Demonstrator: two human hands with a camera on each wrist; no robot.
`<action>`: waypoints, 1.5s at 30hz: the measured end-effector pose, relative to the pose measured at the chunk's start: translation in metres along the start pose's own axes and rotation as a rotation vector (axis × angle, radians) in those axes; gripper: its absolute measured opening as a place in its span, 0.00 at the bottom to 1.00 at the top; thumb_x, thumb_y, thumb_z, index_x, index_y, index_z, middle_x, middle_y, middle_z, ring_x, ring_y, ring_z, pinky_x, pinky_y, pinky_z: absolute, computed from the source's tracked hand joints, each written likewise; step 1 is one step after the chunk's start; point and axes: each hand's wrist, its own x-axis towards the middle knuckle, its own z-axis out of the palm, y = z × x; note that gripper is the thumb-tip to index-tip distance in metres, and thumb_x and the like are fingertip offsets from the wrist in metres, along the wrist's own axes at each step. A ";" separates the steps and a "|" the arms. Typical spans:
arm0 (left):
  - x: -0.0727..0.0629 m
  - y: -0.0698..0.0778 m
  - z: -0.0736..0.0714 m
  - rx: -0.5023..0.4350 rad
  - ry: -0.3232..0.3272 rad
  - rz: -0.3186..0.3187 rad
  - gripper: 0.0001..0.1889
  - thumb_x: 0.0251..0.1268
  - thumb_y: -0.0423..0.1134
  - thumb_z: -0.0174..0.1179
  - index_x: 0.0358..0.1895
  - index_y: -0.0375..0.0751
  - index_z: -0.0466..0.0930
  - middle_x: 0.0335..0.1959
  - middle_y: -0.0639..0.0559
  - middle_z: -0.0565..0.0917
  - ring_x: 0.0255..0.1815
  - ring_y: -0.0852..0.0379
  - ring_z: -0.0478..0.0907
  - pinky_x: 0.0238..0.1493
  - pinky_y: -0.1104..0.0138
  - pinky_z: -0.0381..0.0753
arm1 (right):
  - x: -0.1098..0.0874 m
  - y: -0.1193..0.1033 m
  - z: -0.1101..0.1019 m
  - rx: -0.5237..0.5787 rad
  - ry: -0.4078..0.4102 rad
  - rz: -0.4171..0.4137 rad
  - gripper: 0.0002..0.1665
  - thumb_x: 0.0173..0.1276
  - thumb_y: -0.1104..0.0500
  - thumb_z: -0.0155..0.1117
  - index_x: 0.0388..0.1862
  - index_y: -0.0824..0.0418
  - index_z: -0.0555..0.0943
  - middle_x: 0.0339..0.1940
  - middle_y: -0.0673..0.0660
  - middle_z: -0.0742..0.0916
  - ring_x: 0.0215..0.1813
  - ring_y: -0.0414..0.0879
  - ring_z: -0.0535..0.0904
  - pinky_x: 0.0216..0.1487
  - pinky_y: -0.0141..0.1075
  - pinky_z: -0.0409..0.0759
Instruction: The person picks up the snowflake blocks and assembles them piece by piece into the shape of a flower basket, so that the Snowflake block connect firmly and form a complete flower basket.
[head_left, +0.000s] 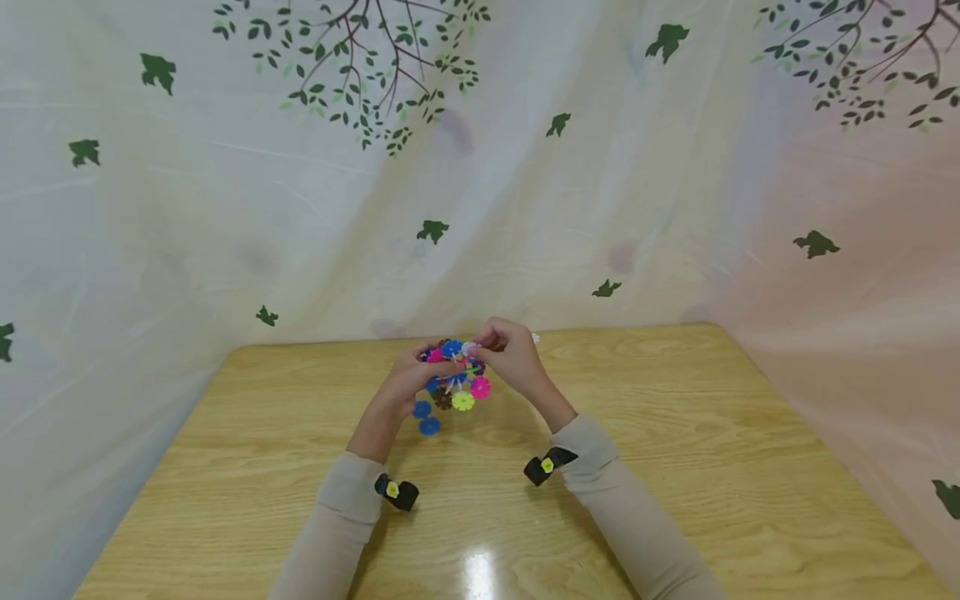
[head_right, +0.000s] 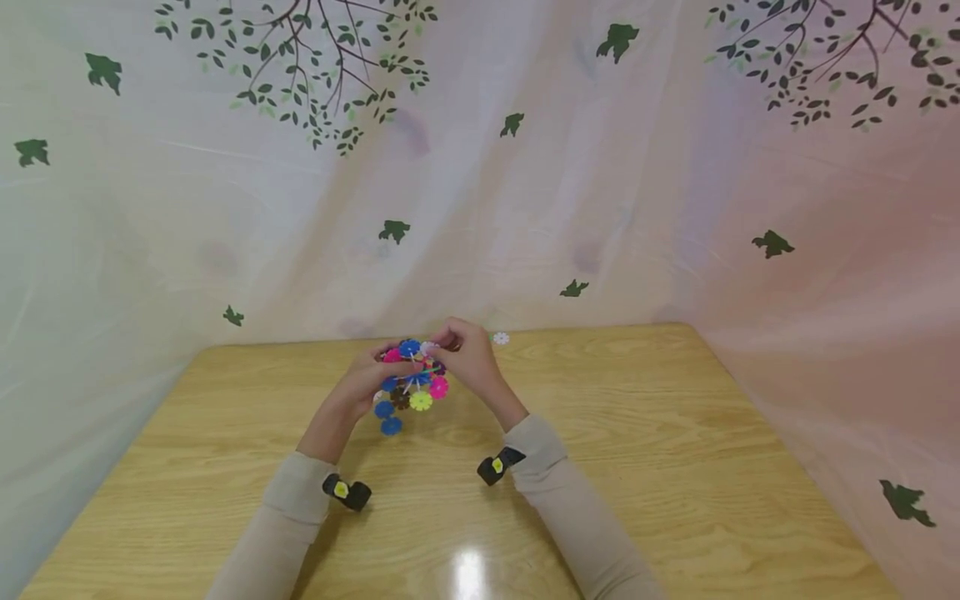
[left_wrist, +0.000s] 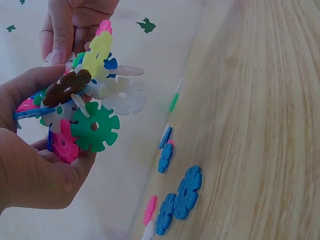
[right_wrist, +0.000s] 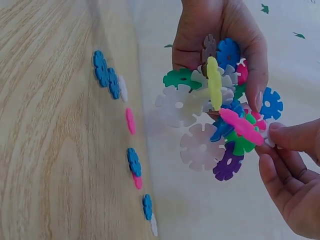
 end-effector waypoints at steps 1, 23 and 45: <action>0.000 0.000 -0.001 0.003 0.000 0.005 0.34 0.59 0.40 0.73 0.70 0.42 0.73 0.60 0.41 0.79 0.58 0.47 0.74 0.69 0.47 0.70 | 0.000 0.000 0.001 0.003 0.005 -0.005 0.05 0.67 0.68 0.71 0.33 0.68 0.82 0.31 0.66 0.88 0.30 0.62 0.85 0.34 0.43 0.87; 0.004 -0.001 0.001 -0.083 -0.177 -0.040 0.26 0.68 0.40 0.65 0.67 0.36 0.75 0.47 0.53 0.87 0.47 0.57 0.83 0.54 0.60 0.81 | 0.002 0.005 -0.008 0.010 -0.075 0.044 0.05 0.69 0.67 0.69 0.39 0.70 0.83 0.34 0.68 0.87 0.34 0.66 0.84 0.37 0.53 0.87; -0.001 -0.002 0.008 -0.038 -0.242 -0.101 0.24 0.67 0.41 0.64 0.62 0.36 0.72 0.40 0.54 0.84 0.41 0.58 0.80 0.43 0.64 0.82 | 0.004 0.001 -0.012 -0.079 -0.218 0.070 0.06 0.69 0.64 0.70 0.42 0.66 0.87 0.36 0.62 0.89 0.35 0.45 0.84 0.37 0.37 0.85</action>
